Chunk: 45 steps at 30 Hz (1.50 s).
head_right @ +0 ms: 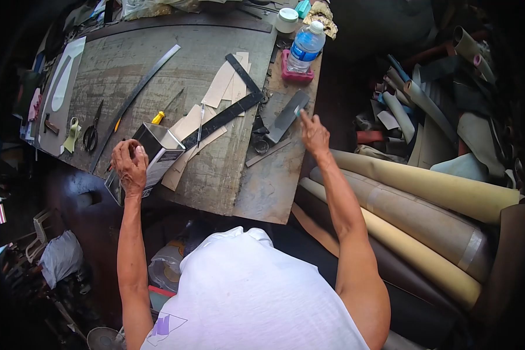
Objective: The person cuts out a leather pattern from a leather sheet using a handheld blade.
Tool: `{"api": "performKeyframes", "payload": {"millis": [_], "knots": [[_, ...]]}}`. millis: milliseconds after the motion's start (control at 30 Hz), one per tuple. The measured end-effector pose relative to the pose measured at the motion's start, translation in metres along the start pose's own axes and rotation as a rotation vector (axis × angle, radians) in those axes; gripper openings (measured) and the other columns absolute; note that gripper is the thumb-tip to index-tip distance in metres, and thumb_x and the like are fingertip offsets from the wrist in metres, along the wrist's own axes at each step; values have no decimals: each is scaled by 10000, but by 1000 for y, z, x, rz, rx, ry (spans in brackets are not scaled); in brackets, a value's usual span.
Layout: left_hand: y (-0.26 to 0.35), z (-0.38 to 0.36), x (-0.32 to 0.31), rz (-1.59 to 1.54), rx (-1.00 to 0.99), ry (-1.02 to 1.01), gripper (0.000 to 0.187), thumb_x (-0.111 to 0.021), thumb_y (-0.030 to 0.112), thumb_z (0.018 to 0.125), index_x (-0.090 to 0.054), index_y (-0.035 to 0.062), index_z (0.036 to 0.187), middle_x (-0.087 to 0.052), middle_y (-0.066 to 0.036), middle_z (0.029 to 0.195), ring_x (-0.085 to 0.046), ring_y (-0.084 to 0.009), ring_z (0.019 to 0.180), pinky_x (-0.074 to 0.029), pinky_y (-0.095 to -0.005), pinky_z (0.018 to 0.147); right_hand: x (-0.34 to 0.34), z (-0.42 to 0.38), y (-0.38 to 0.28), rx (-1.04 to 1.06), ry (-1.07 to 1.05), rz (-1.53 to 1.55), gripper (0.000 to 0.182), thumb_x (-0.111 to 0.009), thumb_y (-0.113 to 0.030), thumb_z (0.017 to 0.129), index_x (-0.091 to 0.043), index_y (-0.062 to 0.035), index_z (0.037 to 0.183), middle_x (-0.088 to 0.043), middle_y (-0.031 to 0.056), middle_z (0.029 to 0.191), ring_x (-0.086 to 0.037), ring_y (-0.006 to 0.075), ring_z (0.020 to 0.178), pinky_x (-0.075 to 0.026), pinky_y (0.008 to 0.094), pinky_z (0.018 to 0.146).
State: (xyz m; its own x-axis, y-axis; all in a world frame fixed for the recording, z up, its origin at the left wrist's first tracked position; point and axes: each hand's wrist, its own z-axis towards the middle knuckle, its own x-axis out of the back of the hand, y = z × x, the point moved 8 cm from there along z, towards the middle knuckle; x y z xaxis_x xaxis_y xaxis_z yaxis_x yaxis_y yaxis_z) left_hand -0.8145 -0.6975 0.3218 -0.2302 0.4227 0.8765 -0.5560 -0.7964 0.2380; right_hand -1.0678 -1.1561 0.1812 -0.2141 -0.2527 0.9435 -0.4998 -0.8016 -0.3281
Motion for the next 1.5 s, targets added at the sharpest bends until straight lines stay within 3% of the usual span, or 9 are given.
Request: {"api": "performKeyframes", "payload": {"millis": [133, 333, 433, 633, 867, 967, 1167, 1367, 1500], "knots": [[-1, -4, 3, 4, -17, -16, 353, -604, 239, 951, -594, 47, 1247, -578, -141, 1233, -545, -336, 1193, -382, -477, 1057, -15, -31, -30, 50, -144, 43, 400, -578, -231, 982, -575, -240, 1382, -576, 161, 972, -666, 402, 840, -534, 517, 696], [2, -3, 1, -22, -17, -49, 375, -574, 239, 963, -590, 22, 1268, -592, -171, 1245, -559, -357, 1193, -403, -464, 1042, 3, 36, 17, -61, -22, -60, 448, -614, -231, 962, -559, -259, 1406, -569, 172, 971, -665, 413, 850, -541, 511, 711], [3, 0, 2, -22, -22, -36, 375, -566, 237, 966, -595, 12, 1264, -599, -182, 1238, -571, -365, 1176, -419, -460, 1023, -18, -31, -26, 104, -147, 42, 444, -609, -222, 962, -560, -261, 1402, -566, 178, 971, -670, 416, 857, -541, 514, 698], [3, -4, 0, -21, -35, -28, 365, -569, 225, 962, -596, 10, 1256, -600, -181, 1235, -574, -368, 1170, -422, -455, 1019, 11, 55, 20, -26, -9, -114, 394, -582, -211, 981, -575, -221, 1375, -583, 161, 976, -671, 399, 819, -532, 518, 671], [4, -2, 3, -16, -31, -28, 368, -575, 213, 954, -592, 19, 1266, -600, -179, 1240, -573, -365, 1179, -420, -456, 1020, -16, -23, -22, 62, -119, 31, 449, -605, -234, 969, -556, -302, 1410, -588, 146, 968, -668, 404, 825, -548, 508, 710], [4, -2, 2, -5, -26, -33, 371, -582, 214, 949, -589, 22, 1267, -599, -178, 1240, -572, -364, 1179, -419, -459, 1023, 9, 46, 20, -52, 2, -42, 423, -585, -242, 981, -562, -280, 1402, -584, 148, 978, -670, 404, 836, -537, 524, 701], [-4, -5, -4, -27, 5, -62, 390, -589, 222, 941, -571, 42, 1287, -571, -155, 1287, -531, -345, 1233, -382, -469, 1071, -19, -31, -33, 57, -114, 114, 404, -582, -242, 985, -580, -274, 1387, -582, 153, 974, -670, 410, 831, -533, 534, 699], [2, -3, 1, -6, -26, -34, 376, -581, 229, 955, -586, 29, 1274, -599, -172, 1245, -568, -362, 1182, -419, -463, 1026, 8, 56, 28, -53, 10, -14, 407, -590, -235, 988, -574, -275, 1393, -573, 147, 954, -656, 427, 848, -528, 527, 692], [0, -4, 0, 8, -26, -18, 372, -581, 225, 956, -588, 29, 1272, -598, -174, 1245, -568, -364, 1180, -417, -465, 1027, -17, -24, -20, 39, -98, 74, 455, -621, -226, 972, -561, -306, 1416, -556, 140, 967, -655, 425, 849, -522, 533, 725]]}}
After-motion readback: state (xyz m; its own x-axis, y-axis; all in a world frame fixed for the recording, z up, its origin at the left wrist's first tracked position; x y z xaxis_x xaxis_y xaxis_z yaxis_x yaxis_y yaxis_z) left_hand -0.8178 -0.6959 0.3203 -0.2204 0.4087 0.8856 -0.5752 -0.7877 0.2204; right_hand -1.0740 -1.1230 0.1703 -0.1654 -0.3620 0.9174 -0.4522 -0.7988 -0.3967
